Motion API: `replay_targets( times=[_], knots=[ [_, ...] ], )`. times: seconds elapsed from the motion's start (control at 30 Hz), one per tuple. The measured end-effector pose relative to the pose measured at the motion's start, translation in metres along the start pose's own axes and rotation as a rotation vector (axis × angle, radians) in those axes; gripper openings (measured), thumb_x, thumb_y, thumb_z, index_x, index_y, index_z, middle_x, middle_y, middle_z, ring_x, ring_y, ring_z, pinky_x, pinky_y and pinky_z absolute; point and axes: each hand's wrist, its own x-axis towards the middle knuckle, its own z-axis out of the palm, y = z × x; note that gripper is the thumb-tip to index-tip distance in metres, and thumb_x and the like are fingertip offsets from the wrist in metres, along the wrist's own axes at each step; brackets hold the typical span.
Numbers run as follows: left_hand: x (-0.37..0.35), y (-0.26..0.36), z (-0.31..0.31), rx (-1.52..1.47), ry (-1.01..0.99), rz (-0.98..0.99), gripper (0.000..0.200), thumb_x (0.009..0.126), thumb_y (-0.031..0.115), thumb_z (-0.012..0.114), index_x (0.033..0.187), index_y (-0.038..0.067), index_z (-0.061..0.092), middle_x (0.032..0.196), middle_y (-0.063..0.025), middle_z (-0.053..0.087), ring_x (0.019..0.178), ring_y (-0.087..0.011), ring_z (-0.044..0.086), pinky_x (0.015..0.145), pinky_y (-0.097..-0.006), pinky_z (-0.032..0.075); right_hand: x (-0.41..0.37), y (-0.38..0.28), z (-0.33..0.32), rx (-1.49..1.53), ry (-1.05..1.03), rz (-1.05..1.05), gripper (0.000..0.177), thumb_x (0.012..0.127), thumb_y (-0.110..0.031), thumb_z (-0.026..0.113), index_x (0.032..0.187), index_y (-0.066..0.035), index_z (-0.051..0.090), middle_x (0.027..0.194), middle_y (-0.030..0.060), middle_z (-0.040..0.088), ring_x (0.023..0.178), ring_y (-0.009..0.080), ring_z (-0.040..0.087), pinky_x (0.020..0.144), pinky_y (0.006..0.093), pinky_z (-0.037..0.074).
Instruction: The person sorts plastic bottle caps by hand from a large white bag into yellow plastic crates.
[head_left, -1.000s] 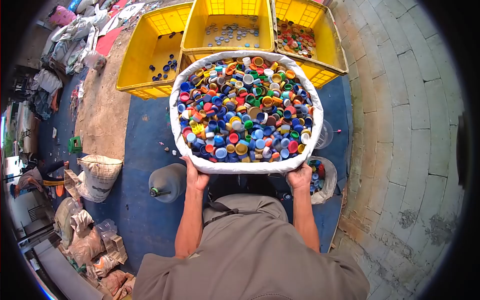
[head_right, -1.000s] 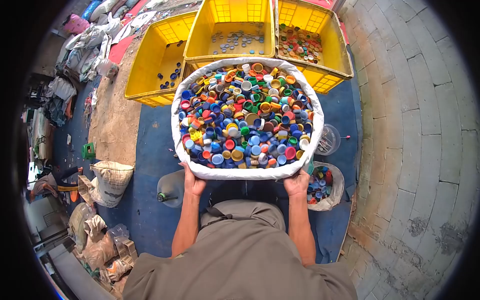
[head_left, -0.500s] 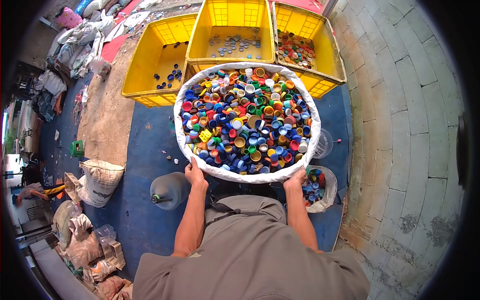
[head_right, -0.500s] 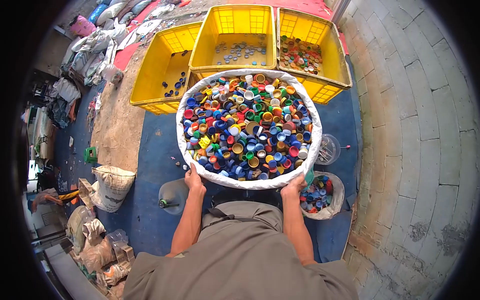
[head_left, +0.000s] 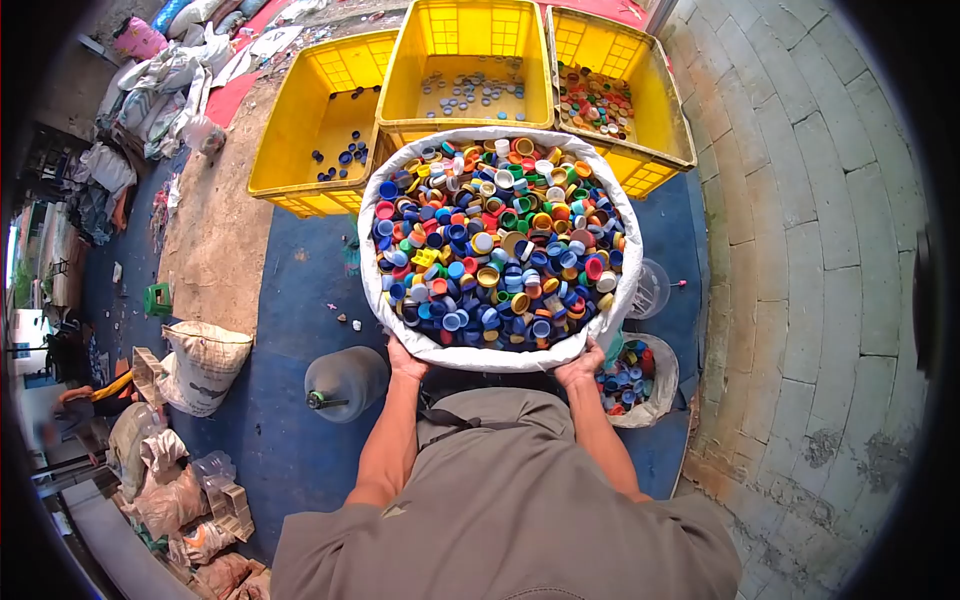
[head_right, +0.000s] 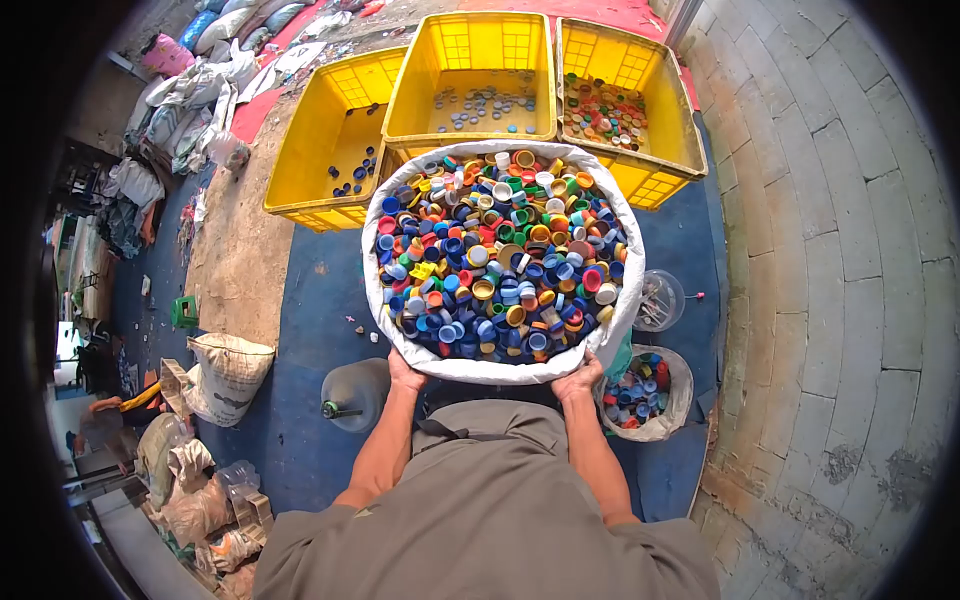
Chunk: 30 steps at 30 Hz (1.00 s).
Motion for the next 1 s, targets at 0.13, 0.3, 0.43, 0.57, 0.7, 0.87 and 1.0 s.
replay_targets(
  times=[0.13, 0.3, 0.43, 0.57, 0.7, 0.87, 1.0],
  knots=[
    [-0.011, -0.005, 0.036, 0.192, 0.232, 0.107, 0.074, 0.092, 0.07, 0.021, 0.14, 0.017, 0.038, 0.14, -0.0064, 0.043, 0.129, -0.0296, 0.04, 0.108, -0.0539, 0.03, 0.025, 0.002, -0.016, -0.05, 0.099, -0.089, 0.03, 0.089, -0.026, 0.042, 0.112, -0.012, 0.054, 0.107, 0.0035, 0.056, 0.101, 0.0241, 0.054, 0.096, 0.046, 0.041],
    [-0.047, -0.005, 0.063, 0.179, 0.333, 0.202, 0.066, 0.095, 0.058, 0.035, 0.139, 0.01, 0.038, 0.135, -0.0074, 0.047, 0.124, -0.0258, 0.045, 0.106, -0.045, 0.034, -0.006, -0.017, 0.001, -0.133, 0.149, 0.02, 0.026, 0.089, -0.02, 0.049, 0.112, -0.008, 0.053, 0.104, 0.0076, 0.055, 0.1, 0.0243, 0.052, 0.096, 0.0443, 0.039],
    [-0.053, -0.002, 0.055, 0.246, 0.258, 0.19, 0.048, 0.092, 0.038, 0.06, 0.128, 0.008, 0.047, 0.117, -0.0049, 0.056, 0.108, -0.0221, 0.052, 0.099, -0.0414, 0.041, -0.01, -0.028, -0.02, -0.231, -0.036, 0.038, 0.028, 0.091, -0.023, 0.059, 0.113, -0.007, 0.053, 0.104, 0.008, 0.056, 0.097, 0.0256, 0.053, 0.094, 0.0457, 0.04],
    [-0.058, -0.004, 0.065, 0.155, 0.194, 0.141, 0.048, 0.09, 0.04, 0.062, 0.124, 0.009, 0.05, 0.11, -0.0039, 0.058, 0.101, -0.0214, 0.056, 0.094, -0.039, 0.045, 0.006, -0.033, -0.042, -0.259, -0.111, -0.014, 0.033, 0.091, -0.026, 0.063, 0.116, -0.006, 0.054, 0.105, 0.0074, 0.058, 0.102, 0.026, 0.054, 0.096, 0.0454, 0.041],
    [-0.05, 0.0, 0.049, 0.187, 0.185, 0.139, 0.05, 0.085, 0.038, 0.069, 0.122, 0.009, 0.052, 0.108, -0.0024, 0.059, 0.1, -0.0213, 0.057, 0.094, -0.0397, 0.045, -0.01, -0.032, -0.029, -0.223, -0.153, -0.05, 0.033, 0.091, -0.023, 0.064, 0.117, -0.005, 0.054, 0.108, 0.0078, 0.061, 0.104, 0.0254, 0.057, 0.096, 0.0455, 0.043],
    [-0.054, -0.007, 0.073, 0.323, 0.365, 0.243, 0.046, 0.085, 0.026, 0.073, 0.121, 0.005, 0.051, 0.107, -0.0081, 0.058, 0.102, -0.0238, 0.056, 0.092, -0.0423, 0.046, 0.01, -0.029, -0.038, -0.421, -0.03, -0.118, 0.043, 0.087, -0.026, 0.07, 0.116, 0.0, 0.052, 0.105, 0.0111, 0.059, 0.098, 0.0254, 0.058, 0.089, 0.0454, 0.047],
    [-0.049, -0.004, 0.059, 0.46, 0.429, 0.344, 0.05, 0.083, 0.023, 0.075, 0.119, 0.003, 0.048, 0.11, -0.0103, 0.056, 0.102, -0.0243, 0.056, 0.091, -0.0429, 0.046, 0.006, -0.038, -0.035, -0.613, 0.109, -0.28, 0.052, 0.085, -0.025, 0.071, 0.12, 0.005, 0.046, 0.111, 0.0144, 0.056, 0.1, 0.026, 0.056, 0.086, 0.0418, 0.046]
  ],
)
